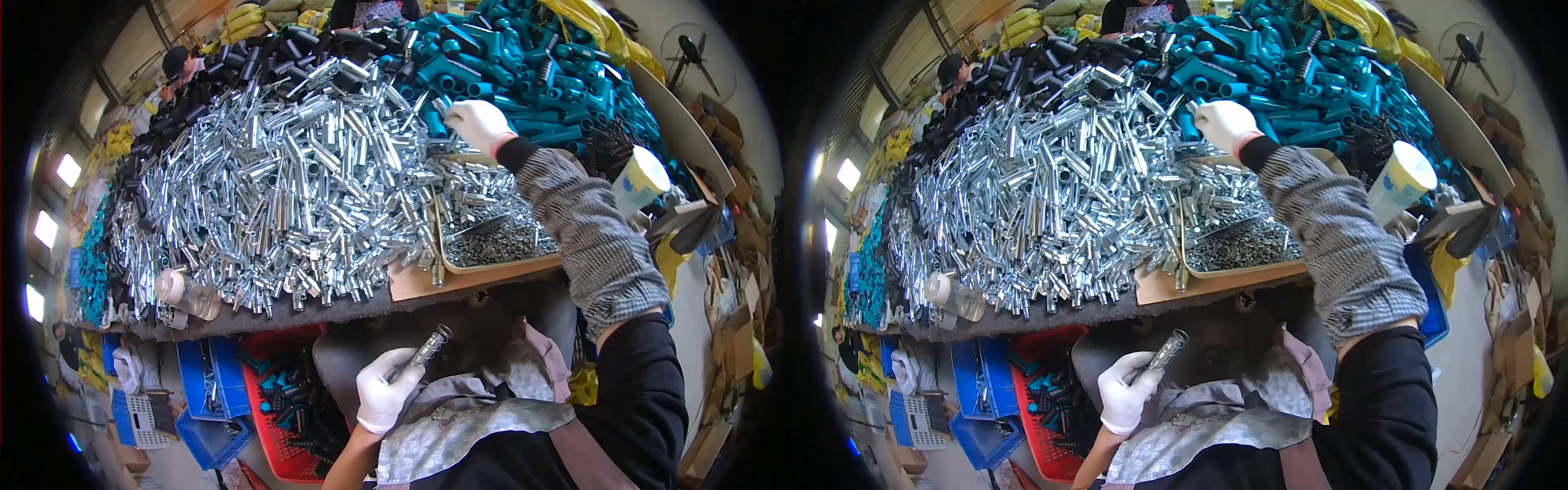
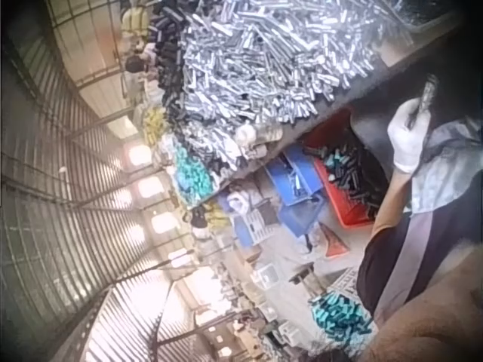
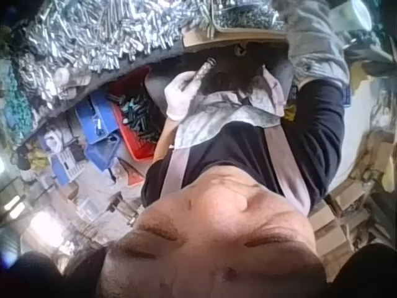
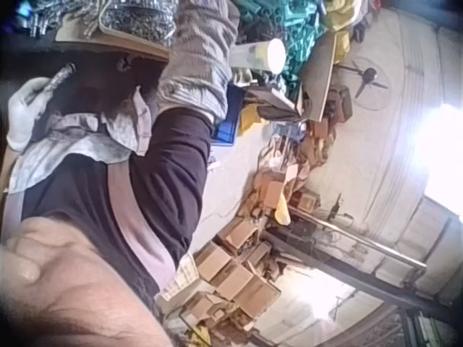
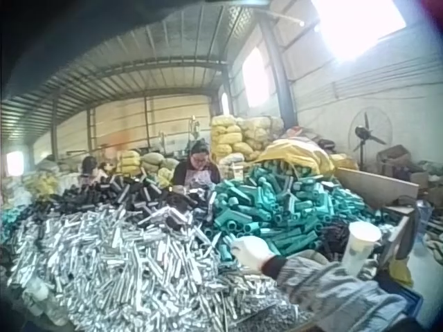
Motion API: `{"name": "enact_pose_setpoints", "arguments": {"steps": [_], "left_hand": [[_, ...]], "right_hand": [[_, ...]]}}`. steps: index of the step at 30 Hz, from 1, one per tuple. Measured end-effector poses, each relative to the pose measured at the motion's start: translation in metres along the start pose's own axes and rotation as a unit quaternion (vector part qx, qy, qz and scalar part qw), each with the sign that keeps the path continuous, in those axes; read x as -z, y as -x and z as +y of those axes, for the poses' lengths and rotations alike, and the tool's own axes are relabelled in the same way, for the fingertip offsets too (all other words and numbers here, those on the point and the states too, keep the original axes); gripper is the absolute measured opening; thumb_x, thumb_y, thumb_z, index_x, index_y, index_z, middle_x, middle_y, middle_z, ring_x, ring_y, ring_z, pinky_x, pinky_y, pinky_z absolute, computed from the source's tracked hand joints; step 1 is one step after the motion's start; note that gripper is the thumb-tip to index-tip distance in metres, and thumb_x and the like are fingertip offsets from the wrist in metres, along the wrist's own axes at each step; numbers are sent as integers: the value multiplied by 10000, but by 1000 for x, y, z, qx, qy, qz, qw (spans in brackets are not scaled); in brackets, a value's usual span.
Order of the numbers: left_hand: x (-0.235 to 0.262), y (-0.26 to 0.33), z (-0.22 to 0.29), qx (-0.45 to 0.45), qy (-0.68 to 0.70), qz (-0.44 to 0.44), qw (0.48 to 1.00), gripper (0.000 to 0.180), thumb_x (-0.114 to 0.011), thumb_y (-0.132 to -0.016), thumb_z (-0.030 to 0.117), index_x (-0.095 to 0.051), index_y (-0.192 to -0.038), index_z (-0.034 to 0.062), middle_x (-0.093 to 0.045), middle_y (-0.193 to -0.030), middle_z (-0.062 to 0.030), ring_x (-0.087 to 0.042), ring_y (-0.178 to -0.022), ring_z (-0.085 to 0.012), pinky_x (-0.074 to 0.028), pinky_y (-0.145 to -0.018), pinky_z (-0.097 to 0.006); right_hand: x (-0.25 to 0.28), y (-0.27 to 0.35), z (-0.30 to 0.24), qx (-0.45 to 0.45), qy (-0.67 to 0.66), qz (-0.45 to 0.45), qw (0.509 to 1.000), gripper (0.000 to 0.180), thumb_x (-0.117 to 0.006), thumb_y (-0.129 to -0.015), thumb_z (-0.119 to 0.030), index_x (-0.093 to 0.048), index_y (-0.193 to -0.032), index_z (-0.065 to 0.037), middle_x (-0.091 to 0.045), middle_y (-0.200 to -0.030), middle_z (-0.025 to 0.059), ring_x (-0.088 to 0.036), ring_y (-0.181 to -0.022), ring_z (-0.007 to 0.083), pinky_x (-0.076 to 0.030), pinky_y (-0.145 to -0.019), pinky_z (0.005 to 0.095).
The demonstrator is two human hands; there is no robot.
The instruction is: Assembling small mechanical components consisting of metal tubes, springs, and plastic housings at a workbench.
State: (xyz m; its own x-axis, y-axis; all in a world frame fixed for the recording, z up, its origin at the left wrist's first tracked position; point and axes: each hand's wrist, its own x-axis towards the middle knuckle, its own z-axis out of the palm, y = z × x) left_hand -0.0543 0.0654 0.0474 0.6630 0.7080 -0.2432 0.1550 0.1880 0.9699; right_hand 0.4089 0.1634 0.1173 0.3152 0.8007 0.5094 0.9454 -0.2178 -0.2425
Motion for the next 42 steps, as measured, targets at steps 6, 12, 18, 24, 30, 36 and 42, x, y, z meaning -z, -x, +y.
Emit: {"name": "enact_pose_setpoints", "arguments": {"steps": [6,12,18,24,30,36,42], "left_hand": [[14,-13,7,-69,-169,3,983,242,-749,-832,70,-704,-1045,-36,-692,-873,-119,-657,-761,-143,-531,-718,-289],[25,-16,6,-175,-264,-19,948,250,-775,-774,98,-714,-998,3,-702,-903,-170,-701,-796,-315,-554,-741,-356],[36,-4,6,-232,-362,-43,902,209,-770,-789,153,-716,-973,69,-693,-861,-103,-687,-745,-291,-551,-670,-358],[36,-4,0,-221,-394,-81,888,241,-785,-774,146,-722,-986,50,-676,-840,-119,-676,-731,-290,-538,-672,-349],[25,-4,13,-211,-368,-136,896,267,-793,-765,136,-724,-996,22,-690,-866,-138,-686,-754,-291,-541,-693,-347],[8,4,20,-235,-361,-178,884,280,-805,-752,126,-723,-997,19,-707,-889,-139,-704,-793,-294,-556,-720,-349],[-5,10,17,-300,-404,-162,849,403,-811,-758,253,-683,-1100,83,-665,-829,-98,-678,-736,-307,-544,-653,-385]], "right_hand": [[-39,-71,-21,-91,179,-144,969,403,-761,-728,-424,-787,-971,-104,-739,-989,173,-718,-873,368,-583,-779,444],[-44,-63,-27,-124,198,-153,960,339,-632,-849,-245,-749,-1114,-68,-722,-1133,186,-708,-1031,362,-563,-848,449],[33,-16,-46,-133,13,38,990,292,-521,-833,-254,-690,-861,-17,-698,-849,260,-671,-845,444,-526,-763,494],[132,172,-94,-25,-281,-216,935,280,-664,-870,-128,-687,-1124,-14,-649,-954,47,-621,-768,137,-489,-668,280],[106,306,-136,-307,-455,-336,765,286,-705,-891,-162,-697,-1104,28,-699,-952,52,-606,-834,94,-498,-756,260],[94,326,-136,-280,-508,-321,748,282,-721,-891,-170,-702,-1096,22,-690,-931,37,-615,-782,74,-499,-689,235],[81,325,-153,-290,-582,-394,650,369,-738,-896,-179,-652,-1172,50,-661,-804,39,-572,-611,66,-439,-542,204]]}}
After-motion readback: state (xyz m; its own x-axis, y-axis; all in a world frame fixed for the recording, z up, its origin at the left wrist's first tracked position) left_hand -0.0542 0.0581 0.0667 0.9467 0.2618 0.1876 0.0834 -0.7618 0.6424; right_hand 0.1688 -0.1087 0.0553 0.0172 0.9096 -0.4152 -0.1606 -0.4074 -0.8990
